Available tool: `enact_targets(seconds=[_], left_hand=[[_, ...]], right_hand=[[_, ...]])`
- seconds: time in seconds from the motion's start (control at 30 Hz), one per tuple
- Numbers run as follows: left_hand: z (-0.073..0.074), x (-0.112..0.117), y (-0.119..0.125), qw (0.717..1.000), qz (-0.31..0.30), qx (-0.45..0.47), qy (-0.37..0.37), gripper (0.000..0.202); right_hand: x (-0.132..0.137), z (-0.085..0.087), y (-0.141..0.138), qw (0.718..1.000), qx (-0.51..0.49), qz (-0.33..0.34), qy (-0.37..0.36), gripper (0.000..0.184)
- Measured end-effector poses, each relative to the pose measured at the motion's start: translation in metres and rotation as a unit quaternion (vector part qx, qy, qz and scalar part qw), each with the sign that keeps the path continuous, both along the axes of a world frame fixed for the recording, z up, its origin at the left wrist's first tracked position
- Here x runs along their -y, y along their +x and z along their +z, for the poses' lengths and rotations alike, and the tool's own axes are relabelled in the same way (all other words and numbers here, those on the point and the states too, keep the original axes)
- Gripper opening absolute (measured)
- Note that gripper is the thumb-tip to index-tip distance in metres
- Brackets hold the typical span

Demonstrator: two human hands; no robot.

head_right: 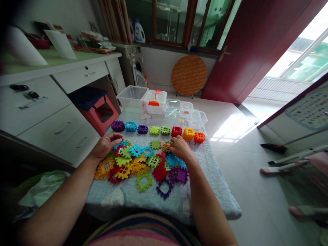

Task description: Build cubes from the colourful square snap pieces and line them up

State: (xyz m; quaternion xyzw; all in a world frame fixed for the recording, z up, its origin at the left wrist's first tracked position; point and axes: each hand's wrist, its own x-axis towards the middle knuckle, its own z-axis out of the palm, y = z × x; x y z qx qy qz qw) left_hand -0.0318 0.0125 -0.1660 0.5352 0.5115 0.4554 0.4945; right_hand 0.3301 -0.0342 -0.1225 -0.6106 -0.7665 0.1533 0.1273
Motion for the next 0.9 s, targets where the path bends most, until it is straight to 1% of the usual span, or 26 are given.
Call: enact_targets(seconds=[0.17, 0.27, 0.33, 0.4, 0.47, 0.53, 0.7, 0.8, 0.9], left_hand=[[0.002, 0.000, 0.001, 1.000, 0.003, -0.004, -0.001, 0.046], [0.003, 0.001, 0.002, 1.000, 0.004, -0.002, -0.002, 0.046], [0.003, 0.001, 0.002, 1.000, 0.007, 0.001, -0.001, 0.047], [0.003, 0.001, 0.002, 1.000, 0.006, 0.006, -0.001, 0.047], [0.003, 0.000, 0.002, 1.000, 0.003, 0.006, -0.002, 0.047], [0.003, 0.000, 0.002, 1.000, 0.003, -0.003, 0.004, 0.047], [0.001, 0.000, 0.000, 0.999, 0.002, -0.026, 0.026, 0.046], [-0.001, -0.001, -0.001, 0.999, -0.001, -0.025, 0.032, 0.045], [-0.003, -0.003, -0.002, 0.999, -0.005, -0.023, 0.032, 0.043]], right_hand=[[0.000, 0.004, -0.009, 0.997, 0.076, 0.027, -0.015, 0.042], [0.000, 0.008, -0.014, 0.995, 0.092, 0.031, -0.028, 0.039], [0.001, 0.011, -0.017, 0.995, 0.088, 0.025, -0.032, 0.037], [0.000, 0.014, -0.019, 0.997, 0.071, 0.025, -0.029, 0.040], [-0.002, 0.017, -0.023, 0.998, 0.044, 0.039, -0.021, 0.043], [-0.007, 0.018, -0.029, 0.997, 0.026, 0.068, -0.012, 0.046], [-0.028, 0.013, -0.051, 0.990, 0.058, 0.130, -0.018, 0.052], [-0.038, 0.007, -0.061, 0.985, 0.092, 0.143, -0.029, 0.056], [-0.041, 0.005, -0.066, 0.980, 0.123, 0.148, -0.046, 0.055]])
